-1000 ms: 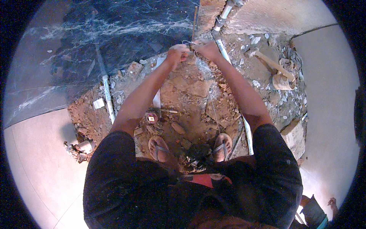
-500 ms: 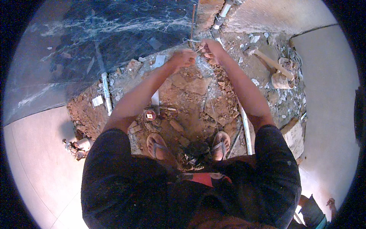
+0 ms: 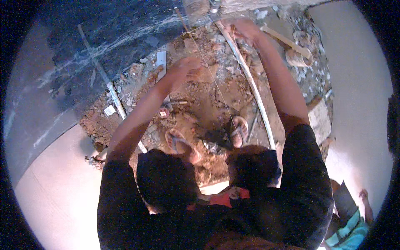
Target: The person measures and marks a section of the ground, then uses a thin string to align and secure PVC pipes in the trench.
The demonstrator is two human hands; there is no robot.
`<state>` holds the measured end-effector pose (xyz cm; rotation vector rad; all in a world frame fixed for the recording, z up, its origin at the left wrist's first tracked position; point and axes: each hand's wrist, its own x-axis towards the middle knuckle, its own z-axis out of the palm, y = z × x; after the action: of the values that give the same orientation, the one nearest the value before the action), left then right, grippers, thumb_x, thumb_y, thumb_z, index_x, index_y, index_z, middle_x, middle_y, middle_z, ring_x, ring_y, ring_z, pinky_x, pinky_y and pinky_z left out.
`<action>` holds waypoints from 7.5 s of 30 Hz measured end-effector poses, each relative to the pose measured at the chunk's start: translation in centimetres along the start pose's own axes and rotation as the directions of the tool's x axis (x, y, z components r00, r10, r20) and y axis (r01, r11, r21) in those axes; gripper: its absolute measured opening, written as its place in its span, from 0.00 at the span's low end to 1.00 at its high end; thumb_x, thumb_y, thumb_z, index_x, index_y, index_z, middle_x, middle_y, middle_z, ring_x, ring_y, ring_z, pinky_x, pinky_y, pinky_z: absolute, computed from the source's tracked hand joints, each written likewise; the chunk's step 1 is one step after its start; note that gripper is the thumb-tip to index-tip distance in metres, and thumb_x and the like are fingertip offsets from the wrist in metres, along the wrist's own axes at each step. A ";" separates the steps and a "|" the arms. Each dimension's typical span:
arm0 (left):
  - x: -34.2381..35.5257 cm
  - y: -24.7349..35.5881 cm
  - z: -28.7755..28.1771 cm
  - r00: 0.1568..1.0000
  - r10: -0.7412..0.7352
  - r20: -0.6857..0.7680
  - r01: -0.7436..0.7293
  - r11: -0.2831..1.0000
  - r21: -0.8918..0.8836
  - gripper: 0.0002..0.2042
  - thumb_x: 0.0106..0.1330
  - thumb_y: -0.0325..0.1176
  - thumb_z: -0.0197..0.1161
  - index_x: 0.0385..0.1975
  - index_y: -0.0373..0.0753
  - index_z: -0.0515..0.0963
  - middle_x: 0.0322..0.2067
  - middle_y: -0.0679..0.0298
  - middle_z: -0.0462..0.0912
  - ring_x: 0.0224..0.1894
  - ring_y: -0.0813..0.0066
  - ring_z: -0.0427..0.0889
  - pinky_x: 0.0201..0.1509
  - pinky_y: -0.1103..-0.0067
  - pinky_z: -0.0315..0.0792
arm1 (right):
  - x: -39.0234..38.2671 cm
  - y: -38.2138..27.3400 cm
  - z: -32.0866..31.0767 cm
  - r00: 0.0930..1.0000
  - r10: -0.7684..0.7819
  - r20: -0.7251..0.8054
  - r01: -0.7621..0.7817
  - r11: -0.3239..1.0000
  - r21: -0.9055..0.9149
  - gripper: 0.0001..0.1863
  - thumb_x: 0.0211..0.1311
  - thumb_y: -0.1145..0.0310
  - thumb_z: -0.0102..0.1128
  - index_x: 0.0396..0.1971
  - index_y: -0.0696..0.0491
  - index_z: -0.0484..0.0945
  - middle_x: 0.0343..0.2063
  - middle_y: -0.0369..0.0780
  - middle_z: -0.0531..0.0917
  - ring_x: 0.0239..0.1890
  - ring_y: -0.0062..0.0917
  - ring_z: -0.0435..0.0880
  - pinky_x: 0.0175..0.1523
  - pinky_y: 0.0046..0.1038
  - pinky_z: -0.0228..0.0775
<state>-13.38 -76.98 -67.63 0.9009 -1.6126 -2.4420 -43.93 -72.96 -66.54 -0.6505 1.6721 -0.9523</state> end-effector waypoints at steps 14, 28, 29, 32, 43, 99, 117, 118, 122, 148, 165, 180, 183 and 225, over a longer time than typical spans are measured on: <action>-31.2 12.6 13.9 0.661 -0.501 -0.558 0.577 0.815 -0.049 0.12 0.60 0.36 0.58 0.41 0.37 0.74 0.32 0.64 0.78 0.32 0.75 0.78 0.33 0.80 0.73 | -15.6 -17.6 -12.5 0.912 -0.251 -0.324 -0.063 0.696 -0.716 0.17 0.49 0.56 0.58 0.33 0.54 0.78 0.30 0.44 0.82 0.34 0.39 0.80 0.39 0.34 0.72; -41.1 21.2 24.7 0.956 -0.292 -0.018 0.153 0.446 0.882 0.25 0.54 0.35 0.63 0.50 0.33 0.66 0.48 0.46 0.69 0.52 0.53 0.70 0.54 0.65 0.65 | -55.1 5.3 -5.2 0.920 -0.006 -0.392 -0.283 0.683 -0.674 0.10 0.51 0.66 0.51 0.28 0.56 0.78 0.28 0.46 0.81 0.34 0.45 0.78 0.42 0.43 0.69; -41.4 21.8 25.6 0.951 -0.308 0.018 0.103 0.370 0.923 0.26 0.54 0.36 0.63 0.52 0.33 0.65 0.51 0.45 0.67 0.53 0.50 0.67 0.55 0.63 0.64 | -58.2 4.4 -3.1 0.928 0.129 -0.351 -0.348 0.641 -0.684 0.11 0.50 0.66 0.52 0.29 0.56 0.78 0.28 0.46 0.81 0.34 0.45 0.78 0.42 0.42 0.70; -42.9 22.6 26.0 0.927 -0.373 0.042 0.043 0.216 0.975 0.31 0.53 0.38 0.63 0.56 0.34 0.61 0.55 0.41 0.60 0.56 0.45 0.63 0.56 0.57 0.60 | -66.3 6.2 4.7 0.707 0.415 -0.572 -0.576 0.808 -0.125 0.13 0.49 0.62 0.57 0.31 0.56 0.78 0.29 0.49 0.82 0.34 0.41 0.81 0.41 0.36 0.72; -42.9 18.1 22.7 0.802 -0.597 -0.026 0.013 -0.025 1.000 0.42 0.51 0.45 0.64 0.63 0.36 0.50 0.59 0.31 0.51 0.59 0.35 0.57 0.59 0.55 0.59 | -62.7 2.6 18.2 0.621 0.697 -0.357 -0.688 0.704 0.178 0.17 0.49 0.60 0.60 0.34 0.59 0.78 0.31 0.53 0.81 0.36 0.41 0.82 0.42 0.37 0.71; -41.3 10.1 25.5 0.807 -0.496 -0.320 0.323 -0.084 0.943 0.24 0.55 0.44 0.61 0.50 0.37 0.68 0.46 0.47 0.69 0.48 0.49 0.69 0.51 0.63 0.66 | -38.7 28.9 -5.9 0.593 0.082 -0.801 -0.610 0.696 -0.380 0.20 0.59 0.53 0.50 0.35 0.56 0.78 0.29 0.50 0.81 0.32 0.43 0.81 0.37 0.39 0.72; -37.5 16.9 27.0 0.848 -0.520 -0.102 0.168 0.082 0.982 0.35 0.56 0.51 0.59 0.59 0.35 0.61 0.57 0.41 0.63 0.59 0.48 0.65 0.61 0.66 0.59 | -80.9 4.1 17.5 0.418 0.740 -0.526 -0.515 0.670 0.534 0.14 0.48 0.59 0.57 0.31 0.52 0.81 0.25 0.48 0.82 0.32 0.38 0.83 0.38 0.36 0.73; -37.0 17.6 27.1 0.840 -0.540 -0.063 0.129 0.086 0.988 0.34 0.56 0.51 0.59 0.58 0.35 0.62 0.56 0.42 0.65 0.58 0.49 0.66 0.61 0.66 0.60 | -82.1 4.2 17.3 0.409 0.699 -0.587 -0.475 0.712 0.517 0.14 0.49 0.60 0.56 0.32 0.52 0.81 0.24 0.47 0.82 0.30 0.36 0.83 0.37 0.35 0.74; -36.9 22.5 30.3 0.703 -0.705 0.094 0.011 0.143 0.990 0.28 0.55 0.48 0.61 0.48 0.31 0.72 0.46 0.44 0.75 0.52 0.52 0.73 0.56 0.69 0.65 | -86.2 1.9 13.9 0.239 0.708 -0.665 -0.443 0.689 0.574 0.14 0.50 0.60 0.51 0.30 0.52 0.82 0.24 0.47 0.81 0.29 0.36 0.82 0.37 0.35 0.73; -27.4 32.8 43.0 0.534 -0.733 0.421 -0.690 -0.089 0.719 0.18 0.54 0.45 0.63 0.35 0.35 0.79 0.28 0.53 0.81 0.36 0.60 0.80 0.42 0.71 0.71 | -90.5 -7.3 36.6 -0.080 0.938 -0.338 -0.250 0.309 0.917 0.15 0.44 0.64 0.50 0.31 0.50 0.83 0.29 0.49 0.82 0.36 0.42 0.81 0.44 0.36 0.72; -26.7 28.5 64.4 0.456 -0.566 0.687 -0.804 0.069 0.591 0.16 0.57 0.40 0.63 0.34 0.31 0.78 0.30 0.55 0.82 0.33 0.67 0.80 0.42 0.74 0.71 | -98.1 -2.2 27.2 -0.290 0.933 -0.215 0.159 0.269 0.950 0.11 0.43 0.64 0.56 0.27 0.50 0.83 0.26 0.45 0.83 0.31 0.34 0.83 0.40 0.31 0.73; -19.2 19.3 84.9 0.165 -0.865 0.474 -0.887 0.080 0.454 0.14 0.57 0.38 0.63 0.35 0.34 0.79 0.22 0.65 0.79 0.25 0.78 0.77 0.32 0.80 0.71 | -94.2 1.8 23.2 -0.410 0.898 0.156 0.458 0.055 0.887 0.07 0.52 0.68 0.53 0.24 0.54 0.78 0.13 0.40 0.79 0.13 0.22 0.77 0.19 0.26 0.69; -19.2 21.1 92.9 0.013 -0.901 0.434 -0.973 0.089 0.214 0.14 0.57 0.38 0.62 0.35 0.33 0.79 0.23 0.66 0.79 0.26 0.79 0.76 0.32 0.80 0.70 | -94.1 -0.4 16.4 -0.346 0.916 0.201 0.380 -0.059 0.923 0.08 0.53 0.68 0.52 0.24 0.53 0.78 0.14 0.39 0.79 0.14 0.22 0.78 0.19 0.25 0.70; -65.1 47.5 133.5 -0.845 0.400 0.355 0.525 0.488 0.698 0.05 0.57 0.22 0.54 0.29 0.39 0.74 0.31 0.69 0.73 0.35 0.77 0.71 0.33 0.83 0.68 | -90.8 -3.7 -12.4 0.259 0.653 0.711 0.923 0.051 -0.383 0.07 0.55 0.70 0.51 0.19 0.53 0.74 0.16 0.33 0.74 0.13 0.17 0.72 0.15 0.19 0.63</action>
<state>-39.58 35.12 37.53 0.9952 -0.5944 1.0403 -28.97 1.12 -14.55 -2.0697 0.5369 0.9568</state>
